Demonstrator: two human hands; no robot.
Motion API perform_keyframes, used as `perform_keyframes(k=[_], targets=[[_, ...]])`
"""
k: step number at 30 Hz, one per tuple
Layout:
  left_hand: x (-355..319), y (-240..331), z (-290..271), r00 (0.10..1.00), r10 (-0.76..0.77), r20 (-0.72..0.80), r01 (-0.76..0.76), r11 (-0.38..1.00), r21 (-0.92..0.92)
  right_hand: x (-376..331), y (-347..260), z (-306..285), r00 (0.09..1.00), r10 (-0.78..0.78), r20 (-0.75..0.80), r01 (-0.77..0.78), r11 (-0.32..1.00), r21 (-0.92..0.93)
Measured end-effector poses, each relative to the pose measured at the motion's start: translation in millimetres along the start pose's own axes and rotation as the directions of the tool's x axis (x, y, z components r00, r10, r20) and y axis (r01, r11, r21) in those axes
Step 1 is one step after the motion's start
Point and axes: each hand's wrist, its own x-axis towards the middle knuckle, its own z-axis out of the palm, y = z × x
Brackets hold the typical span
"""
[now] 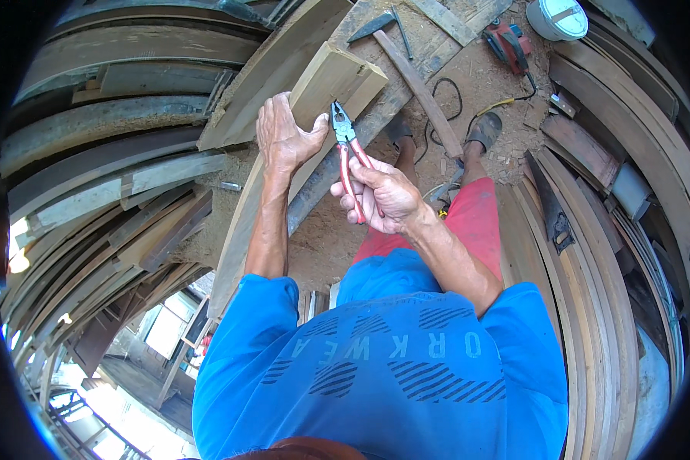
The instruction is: The person hammer and pliers to remove a nail from a piece of wood. The person uses the hammer to strike a nail into the wood and then uses a pair of pliers to pull the nail out.
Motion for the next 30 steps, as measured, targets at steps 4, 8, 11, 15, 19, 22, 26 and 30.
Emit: perform_keyframes(k=[4,8,11,15,19,22,26,30], targets=[[-2.5,-3.6,-2.0,0.999,0.046,-0.008,-0.046,0.999,-0.007,-0.1,3.2,3.0,0.994,0.077,-0.083,-0.077,0.997,0.010],[-5.4,-9.0,-0.5,0.995,0.082,0.065,-0.076,0.994,-0.079,-5.3,-2.7,4.6,0.989,0.084,-0.122,-0.091,0.995,-0.049],[-12.1,-6.8,1.5,0.996,0.092,0.001,-0.091,0.994,-0.056,-8.8,-6.2,-6.7,0.994,0.064,-0.086,-0.080,0.977,-0.195],[-15.5,-5.0,3.9,0.998,0.062,0.028,-0.061,0.997,-0.042,-14.8,-15.2,-2.9,0.979,0.008,-0.203,-0.094,0.905,-0.415],[-18.6,-2.4,4.5,0.997,0.078,-0.020,-0.078,0.997,-0.018,-15.7,-10.4,1.2,0.991,0.085,-0.099,-0.102,0.979,-0.175],[-18.8,-3.3,5.1,0.996,0.081,-0.033,-0.082,0.997,-0.008,-15.5,-10.8,-2.2,0.991,0.095,-0.096,-0.105,0.988,-0.111],[-20.2,1.2,0.6,0.998,0.052,-0.021,-0.052,0.999,0.002,-18.2,-20.3,-8.3,0.982,0.024,-0.188,-0.103,0.898,-0.428],[-21.5,3.0,3.9,0.997,0.060,-0.050,-0.059,0.998,0.014,-19.6,-11.7,-5.2,0.989,0.054,-0.139,-0.089,0.962,-0.260]])
